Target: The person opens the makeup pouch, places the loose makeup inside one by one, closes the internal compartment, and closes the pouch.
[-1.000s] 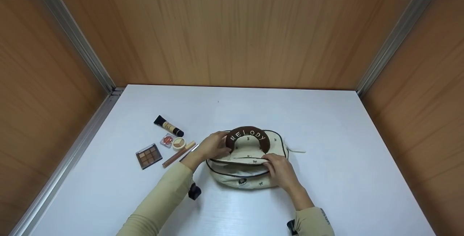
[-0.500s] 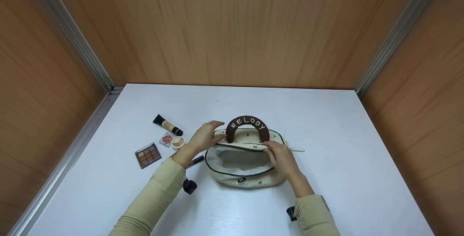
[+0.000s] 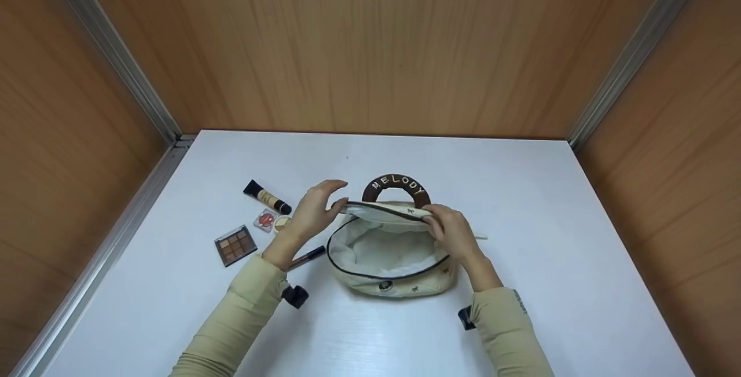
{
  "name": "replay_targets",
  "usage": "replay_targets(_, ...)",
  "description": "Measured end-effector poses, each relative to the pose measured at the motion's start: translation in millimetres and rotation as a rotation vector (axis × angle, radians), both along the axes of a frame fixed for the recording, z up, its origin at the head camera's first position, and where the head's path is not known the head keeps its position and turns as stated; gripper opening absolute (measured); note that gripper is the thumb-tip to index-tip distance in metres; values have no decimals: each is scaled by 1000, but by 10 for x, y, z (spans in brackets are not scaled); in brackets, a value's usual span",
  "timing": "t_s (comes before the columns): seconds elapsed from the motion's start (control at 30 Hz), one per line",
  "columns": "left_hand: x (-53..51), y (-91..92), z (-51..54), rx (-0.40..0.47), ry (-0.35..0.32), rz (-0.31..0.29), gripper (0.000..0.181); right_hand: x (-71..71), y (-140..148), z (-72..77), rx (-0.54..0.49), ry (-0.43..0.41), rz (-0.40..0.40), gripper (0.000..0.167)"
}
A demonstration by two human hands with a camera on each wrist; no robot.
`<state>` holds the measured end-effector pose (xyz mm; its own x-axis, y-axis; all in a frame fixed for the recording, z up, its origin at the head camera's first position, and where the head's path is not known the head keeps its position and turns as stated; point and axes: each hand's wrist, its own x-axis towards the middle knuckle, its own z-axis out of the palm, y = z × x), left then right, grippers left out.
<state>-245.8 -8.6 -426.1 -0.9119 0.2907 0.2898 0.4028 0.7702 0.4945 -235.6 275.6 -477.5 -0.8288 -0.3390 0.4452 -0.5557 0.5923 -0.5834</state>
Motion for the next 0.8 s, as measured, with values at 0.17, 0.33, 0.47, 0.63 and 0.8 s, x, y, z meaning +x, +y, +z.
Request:
replay_targets(0.17,38,-58,-21,22,39,-11,31,-98,18,64,14,11,6,18)
replay_targets(0.33,84,-116,-81,41,65,-13,30,-205,31,126,14,-59,11,20)
replay_targets(0.47,110,-162,-136,44,94,4,31,-293,42,169,2,-105,25,21)
replay_targets(0.63,146,-209,-189,44,72,7,33,-403,55,209,0,-93,18,20)
replay_targets(0.8,188,-262,-272,27,49,18,33,-483,63,230,-5,-125,0,22)
